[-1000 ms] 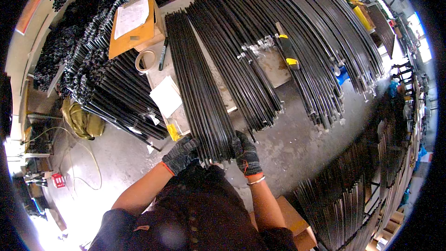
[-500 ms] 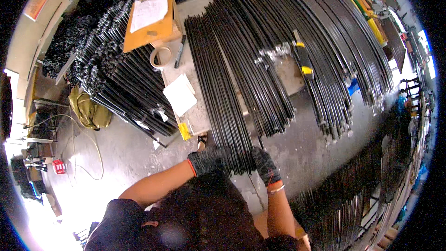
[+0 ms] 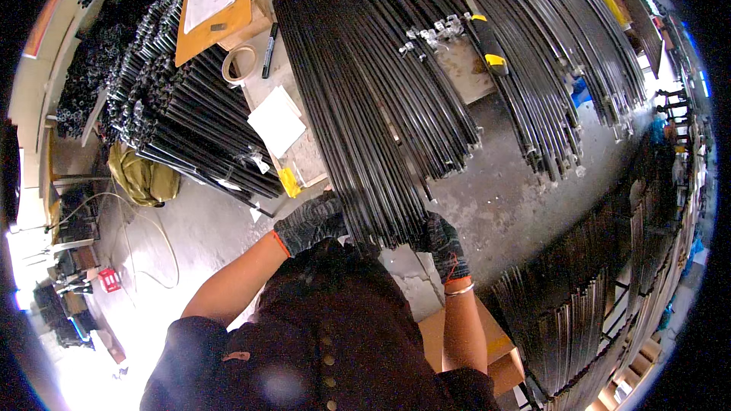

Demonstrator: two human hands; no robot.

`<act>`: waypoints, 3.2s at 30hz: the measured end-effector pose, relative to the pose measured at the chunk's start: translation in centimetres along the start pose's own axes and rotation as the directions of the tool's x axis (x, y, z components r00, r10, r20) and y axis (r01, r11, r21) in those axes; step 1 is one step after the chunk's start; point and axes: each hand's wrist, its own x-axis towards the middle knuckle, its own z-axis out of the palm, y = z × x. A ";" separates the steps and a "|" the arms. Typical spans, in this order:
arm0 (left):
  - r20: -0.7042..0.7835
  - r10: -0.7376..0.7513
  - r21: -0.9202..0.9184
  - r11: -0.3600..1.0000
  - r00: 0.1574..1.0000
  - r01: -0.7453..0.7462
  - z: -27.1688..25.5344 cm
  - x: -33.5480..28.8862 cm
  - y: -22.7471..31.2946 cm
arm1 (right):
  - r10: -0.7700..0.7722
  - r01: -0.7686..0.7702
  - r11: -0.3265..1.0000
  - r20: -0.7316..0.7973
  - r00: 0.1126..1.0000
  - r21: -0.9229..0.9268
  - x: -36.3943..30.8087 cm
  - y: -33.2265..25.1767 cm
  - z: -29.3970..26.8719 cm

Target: The person uses a cutter to separate bundled metal rods, counts them, and then writes information on a label before taping it to a bundle of rods.

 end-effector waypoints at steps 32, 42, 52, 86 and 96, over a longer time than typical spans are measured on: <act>-0.049 0.459 0.984 -0.131 0.887 0.122 -8.7 -1.0 13.8 | -0.729 0.671 -0.179 0.555 0.401 -0.719 9.2 -18.6 23.2; 0.151 0.370 0.966 -0.250 0.917 -0.059 -11.5 0.1 13.6 | -0.385 0.474 -0.190 0.509 0.770 -0.860 23.5 -23.1 37.2; 0.209 0.460 0.969 -0.214 0.863 -0.121 -12.6 0.8 14.1 | -0.649 0.705 -0.410 0.728 0.220 -0.579 20.3 -24.9 32.3; 0.064 0.209 0.929 0.344 0.976 -0.135 -11.8 0.3 20.4 | -0.515 0.231 0.764 0.353 0.781 0.603 11.8 -16.4 32.3; 0.101 0.308 0.907 0.363 0.946 -0.215 -15.8 -4.5 14.7 | -0.725 0.501 0.583 0.132 0.676 0.639 12.9 -24.4 21.8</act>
